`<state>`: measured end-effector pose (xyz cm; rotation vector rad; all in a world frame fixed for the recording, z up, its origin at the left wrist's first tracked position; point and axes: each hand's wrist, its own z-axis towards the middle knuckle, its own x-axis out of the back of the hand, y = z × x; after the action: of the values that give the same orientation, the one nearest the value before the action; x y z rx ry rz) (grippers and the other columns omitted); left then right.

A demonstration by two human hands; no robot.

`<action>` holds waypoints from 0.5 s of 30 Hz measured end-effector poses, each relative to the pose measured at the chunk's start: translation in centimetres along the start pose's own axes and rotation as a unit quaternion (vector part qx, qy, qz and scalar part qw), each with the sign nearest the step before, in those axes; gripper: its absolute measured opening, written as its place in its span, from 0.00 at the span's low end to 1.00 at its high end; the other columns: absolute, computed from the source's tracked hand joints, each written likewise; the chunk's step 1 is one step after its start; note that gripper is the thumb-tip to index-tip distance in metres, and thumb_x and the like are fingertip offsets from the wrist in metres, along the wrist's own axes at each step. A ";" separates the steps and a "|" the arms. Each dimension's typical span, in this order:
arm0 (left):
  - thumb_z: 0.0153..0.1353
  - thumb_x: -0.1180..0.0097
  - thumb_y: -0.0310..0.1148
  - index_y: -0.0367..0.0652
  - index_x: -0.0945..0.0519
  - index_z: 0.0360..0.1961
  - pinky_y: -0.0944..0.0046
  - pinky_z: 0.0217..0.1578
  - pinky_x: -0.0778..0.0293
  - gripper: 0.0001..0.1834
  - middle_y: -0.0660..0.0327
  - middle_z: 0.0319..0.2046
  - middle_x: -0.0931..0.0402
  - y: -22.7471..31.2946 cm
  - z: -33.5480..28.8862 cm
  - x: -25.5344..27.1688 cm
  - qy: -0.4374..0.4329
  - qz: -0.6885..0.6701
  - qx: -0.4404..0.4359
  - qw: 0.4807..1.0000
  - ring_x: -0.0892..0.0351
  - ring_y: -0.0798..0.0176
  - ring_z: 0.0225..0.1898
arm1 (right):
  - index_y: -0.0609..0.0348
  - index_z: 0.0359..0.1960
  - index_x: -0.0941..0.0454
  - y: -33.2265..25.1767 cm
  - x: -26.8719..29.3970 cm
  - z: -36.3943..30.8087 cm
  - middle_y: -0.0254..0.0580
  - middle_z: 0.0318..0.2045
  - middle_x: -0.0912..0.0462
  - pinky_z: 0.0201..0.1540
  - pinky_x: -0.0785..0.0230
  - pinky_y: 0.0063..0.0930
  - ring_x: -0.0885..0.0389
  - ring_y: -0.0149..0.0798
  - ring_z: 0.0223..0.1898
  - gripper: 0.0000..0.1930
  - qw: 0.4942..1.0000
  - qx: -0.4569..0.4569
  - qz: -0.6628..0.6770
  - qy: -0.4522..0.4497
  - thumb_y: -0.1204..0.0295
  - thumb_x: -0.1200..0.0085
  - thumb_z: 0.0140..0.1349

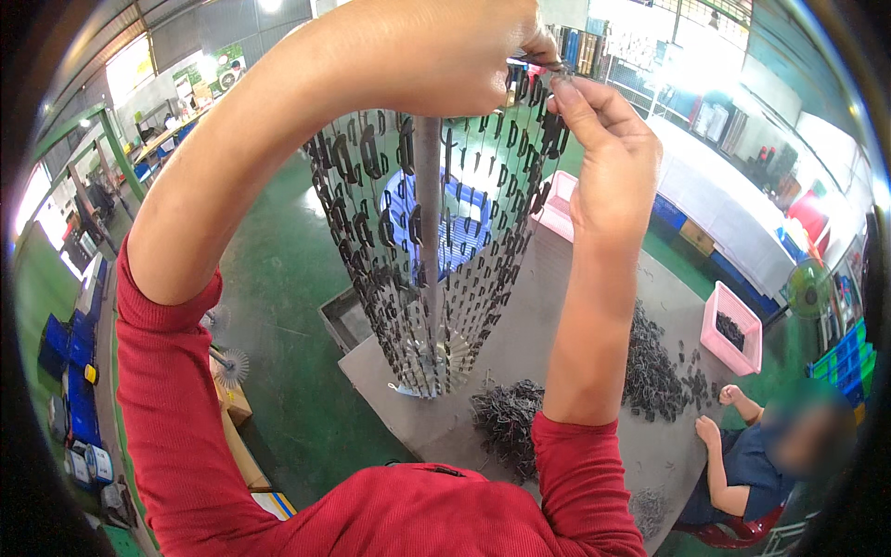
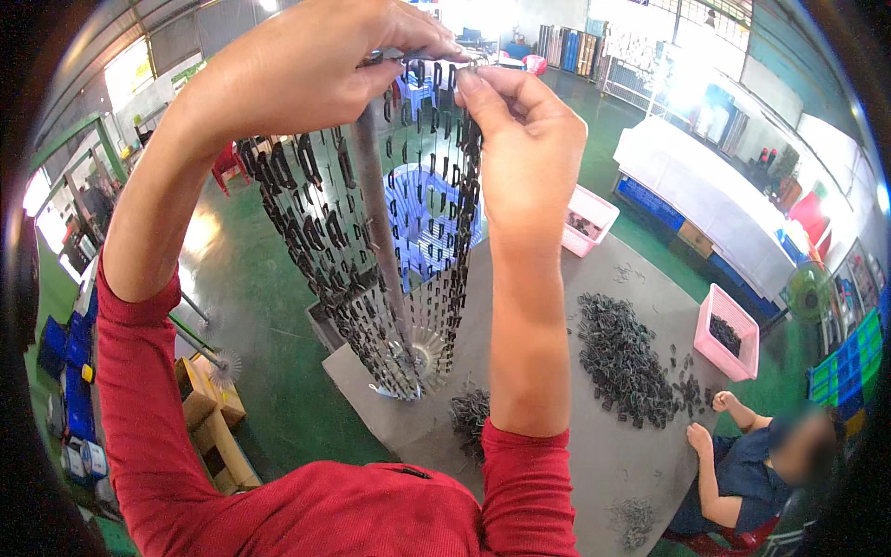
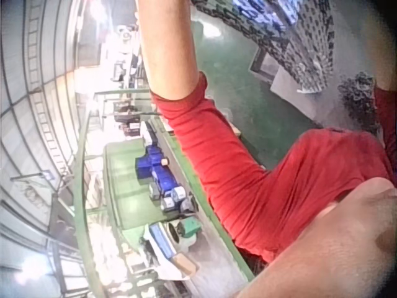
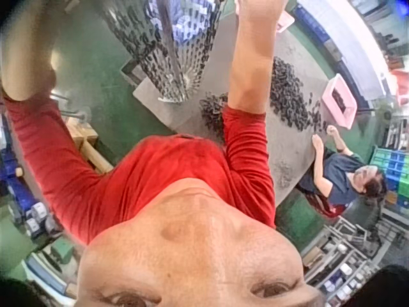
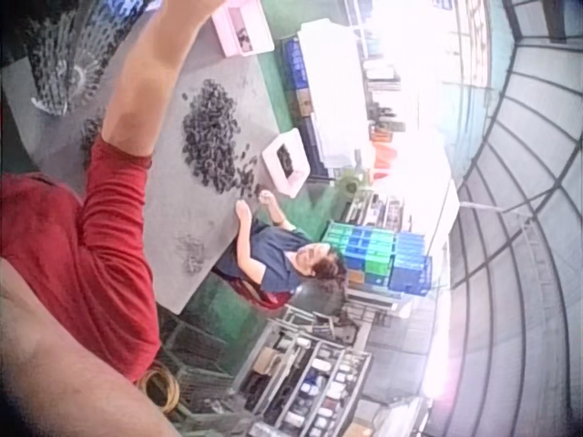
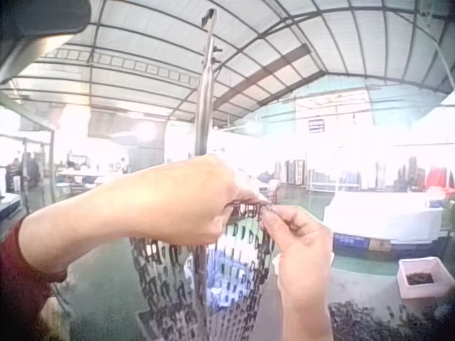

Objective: The person gathers small metal keyring components on a table and then attaches them one by one to a vertical rotating rack. The person repeatedly picks up components and clips them onto the rack, working continuously throughout the clip.

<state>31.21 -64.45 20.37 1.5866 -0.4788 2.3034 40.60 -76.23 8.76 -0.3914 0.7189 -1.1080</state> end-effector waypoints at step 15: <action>0.47 0.59 0.16 0.35 0.22 0.49 0.59 0.29 0.25 0.25 0.41 0.29 0.21 -0.9 -1.5 0.0 0.015 0.016 -0.051 0.998 0.20 0.51 0.29 | 0.67 0.44 0.27 0.5 7.3 -0.1 0.36 0.36 0.27 0.44 0.38 0.28 0.30 0.31 0.39 0.12 0.964 -0.092 0.181 -0.174 0.72 0.45 0.62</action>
<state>30.36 -63.01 20.01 1.5052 -0.6087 2.2842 42.72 -82.67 5.95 -0.5715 0.5533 -0.6068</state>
